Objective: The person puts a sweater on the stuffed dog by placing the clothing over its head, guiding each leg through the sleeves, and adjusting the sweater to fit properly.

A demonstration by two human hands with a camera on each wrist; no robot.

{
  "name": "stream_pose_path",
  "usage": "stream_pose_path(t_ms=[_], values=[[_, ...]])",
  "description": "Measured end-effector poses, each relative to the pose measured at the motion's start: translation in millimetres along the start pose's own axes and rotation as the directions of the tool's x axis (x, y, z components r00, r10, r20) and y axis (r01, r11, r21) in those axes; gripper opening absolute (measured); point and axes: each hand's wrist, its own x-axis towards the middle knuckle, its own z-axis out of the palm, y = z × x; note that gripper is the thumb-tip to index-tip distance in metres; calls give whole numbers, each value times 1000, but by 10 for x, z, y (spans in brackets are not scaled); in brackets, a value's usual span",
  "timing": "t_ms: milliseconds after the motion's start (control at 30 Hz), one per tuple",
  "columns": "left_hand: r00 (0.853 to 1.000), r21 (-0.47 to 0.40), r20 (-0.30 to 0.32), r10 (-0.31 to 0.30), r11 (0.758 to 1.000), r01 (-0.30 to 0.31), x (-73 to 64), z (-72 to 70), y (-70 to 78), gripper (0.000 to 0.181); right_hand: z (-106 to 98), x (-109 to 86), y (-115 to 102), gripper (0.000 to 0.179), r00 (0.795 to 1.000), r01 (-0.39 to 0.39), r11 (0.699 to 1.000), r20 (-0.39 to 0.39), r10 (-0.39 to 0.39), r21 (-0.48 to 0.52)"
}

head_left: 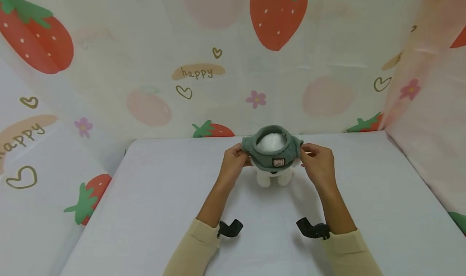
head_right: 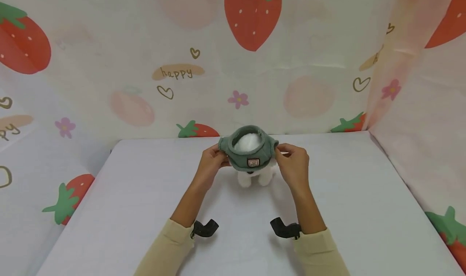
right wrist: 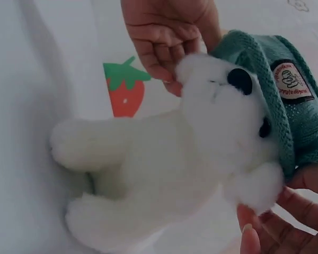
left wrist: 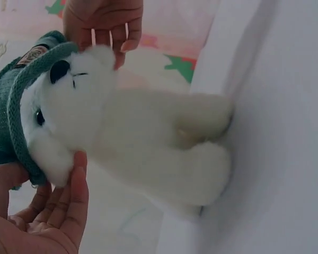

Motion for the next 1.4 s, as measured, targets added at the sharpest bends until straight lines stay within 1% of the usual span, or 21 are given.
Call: stream_pose_path(t_ms=[100,200,267,333,433,567,633,733,833,900,933,967,1000,1033,1067,1133,1200,1267,1300,1367,1400], values=[[1000,-3,8,-15,1000,15,1,-1,-13,25,1,-3,11,26,1000,-16,1000,6,16,4],[997,-11,45,-69,997,70,9,-22,-33,28,-27,7,47,27,999,-27,999,46,28,-21],[991,-11,75,-111,994,112,18,-53,-54,28,-63,20,77,28,995,-32,998,97,38,-58],[984,-2,97,-147,989,148,22,-93,-77,26,-103,35,110,29,986,-31,994,163,48,-104],[977,20,126,-173,985,171,29,-146,-113,24,-162,61,154,28,961,-22,984,268,68,-174],[960,40,185,-211,978,207,26,-158,-129,27,-215,84,184,27,939,44,964,340,50,-264],[948,36,211,-240,971,238,22,-158,-123,31,-237,85,167,28,939,81,953,342,26,-293],[929,-16,244,-277,957,290,24,-155,-105,38,-293,58,93,29,948,117,941,318,-11,-317],[913,-92,273,-303,937,338,2,-163,-101,46,-351,-6,13,29,969,144,921,240,-57,-361],[908,-129,283,-308,926,354,-45,-170,-107,49,-357,-59,-23,26,978,185,908,164,-132,-377],[909,-148,281,-307,922,357,-80,-169,-119,49,-352,-85,-33,24,975,219,899,127,-184,-380],[911,-166,278,-306,918,359,-120,-163,-130,48,-342,-109,-40,21,965,261,889,93,-244,-377],[911,-183,279,-303,915,360,-157,-153,-146,47,-323,-129,-41,17,946,319,874,66,-318,-367],[913,-199,281,-296,912,358,-199,-135,-153,45,-304,-146,-36,13,917,387,849,51,-396,-359],[914,-211,288,-285,912,351,-238,-113,-162,44,-284,-162,-26,9,877,462,814,48,-478,-352],[914,-241,308,-266,907,345,-299,-76,-164,44,-229,-194,-1,6,777,606,715,66,-626,-349],[909,-268,329,-256,898,349,-341,-49,-142,45,-158,-221,25,12,670,714,600,105,-734,-362],[907,-297,336,-253,886,357,-367,-17,-109,46,-96,-252,43,20,589,775,500,154,-793,-388],[908,-313,337,-251,879,359,-374,-1,-90,46,-67,-266,47,24,563,789,463,173,-808,-404],[910,-339,328,-252,868,362,-377,26,-52,43,-11,-283,56,33,541,794,414,205,-816,-446],[912,-347,324,-251,865,362,-377,38,-34,41,15,-291,58,38,538,791,399,217,-814,-464]])
